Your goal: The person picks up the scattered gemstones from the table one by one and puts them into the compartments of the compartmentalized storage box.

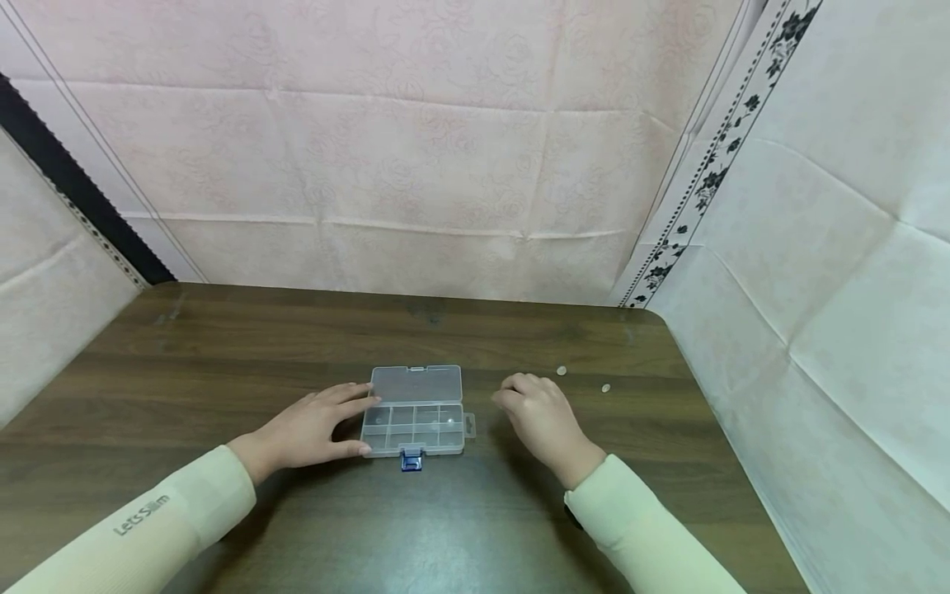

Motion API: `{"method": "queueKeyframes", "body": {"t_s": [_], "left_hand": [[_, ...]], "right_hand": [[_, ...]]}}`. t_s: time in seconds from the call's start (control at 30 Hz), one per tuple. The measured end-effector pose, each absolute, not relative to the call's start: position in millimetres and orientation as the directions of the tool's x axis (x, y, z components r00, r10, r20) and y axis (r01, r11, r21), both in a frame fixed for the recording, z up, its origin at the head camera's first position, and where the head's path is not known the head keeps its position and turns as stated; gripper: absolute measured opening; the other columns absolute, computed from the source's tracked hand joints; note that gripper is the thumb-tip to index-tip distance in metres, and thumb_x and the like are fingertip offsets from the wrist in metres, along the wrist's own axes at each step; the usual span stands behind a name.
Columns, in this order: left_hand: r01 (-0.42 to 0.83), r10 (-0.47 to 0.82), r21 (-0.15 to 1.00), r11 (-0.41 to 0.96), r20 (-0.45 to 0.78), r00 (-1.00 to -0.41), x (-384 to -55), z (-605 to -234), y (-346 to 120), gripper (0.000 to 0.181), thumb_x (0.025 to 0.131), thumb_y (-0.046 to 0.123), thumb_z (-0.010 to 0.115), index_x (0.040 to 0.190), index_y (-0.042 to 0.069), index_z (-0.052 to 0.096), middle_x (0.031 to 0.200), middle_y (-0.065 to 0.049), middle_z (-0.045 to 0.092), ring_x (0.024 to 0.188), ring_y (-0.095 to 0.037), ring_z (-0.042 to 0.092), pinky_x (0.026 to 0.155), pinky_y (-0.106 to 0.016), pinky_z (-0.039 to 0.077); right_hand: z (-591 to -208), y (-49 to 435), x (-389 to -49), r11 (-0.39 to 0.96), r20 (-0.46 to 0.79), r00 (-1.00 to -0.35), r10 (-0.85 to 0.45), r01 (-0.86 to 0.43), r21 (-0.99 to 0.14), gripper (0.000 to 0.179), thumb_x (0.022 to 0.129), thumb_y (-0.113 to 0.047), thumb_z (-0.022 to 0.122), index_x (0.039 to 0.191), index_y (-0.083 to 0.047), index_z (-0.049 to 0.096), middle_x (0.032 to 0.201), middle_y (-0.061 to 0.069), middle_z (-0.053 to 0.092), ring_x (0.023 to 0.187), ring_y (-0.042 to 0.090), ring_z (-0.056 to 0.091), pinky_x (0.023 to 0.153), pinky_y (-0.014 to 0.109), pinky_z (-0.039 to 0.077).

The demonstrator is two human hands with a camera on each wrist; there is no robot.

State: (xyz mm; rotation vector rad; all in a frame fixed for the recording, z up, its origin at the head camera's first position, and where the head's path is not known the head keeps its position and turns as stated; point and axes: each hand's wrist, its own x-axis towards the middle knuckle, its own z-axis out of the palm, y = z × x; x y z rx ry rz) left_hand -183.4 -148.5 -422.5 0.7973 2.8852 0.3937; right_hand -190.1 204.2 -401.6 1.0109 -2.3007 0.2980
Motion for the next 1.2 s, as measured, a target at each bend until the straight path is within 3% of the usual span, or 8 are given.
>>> {"method": "queueKeyframes", "body": {"t_s": [0.27,1.2], "left_hand": [[0.484,0.517,0.281,0.829,-0.051,-0.855,-183,-422,-148,0.077,0.084,0.067,0.058,0.146,0.023,0.045,0.155,-0.005,0.034,0.140,-0.035,0.032,0.103,-0.067,0.028],[0.467,0.504,0.292,0.835,-0.063,-0.862,-182,-422,-148,0.078,0.083,0.068,0.058,0.146,0.024,0.045,0.155,-0.005,0.034,0.141,-0.035,0.031,0.105,-0.066,0.027]], "right_hand": [[-402,191,-195,0.671,0.628,-0.503,-0.594,-0.741,0.041,0.023,0.068,0.005,0.083,0.085,-0.010,0.076,0.086,0.002,0.065,0.078,0.018,0.063,0.066,0.034,0.051],[-399,144,-198,0.653,0.544,-0.584,-0.603,-0.752,-0.084,0.022,0.073,0.003,0.081,0.090,-0.009,0.076,0.093,0.003,0.068,0.085,0.017,0.064,0.072,0.033,0.053]]}}
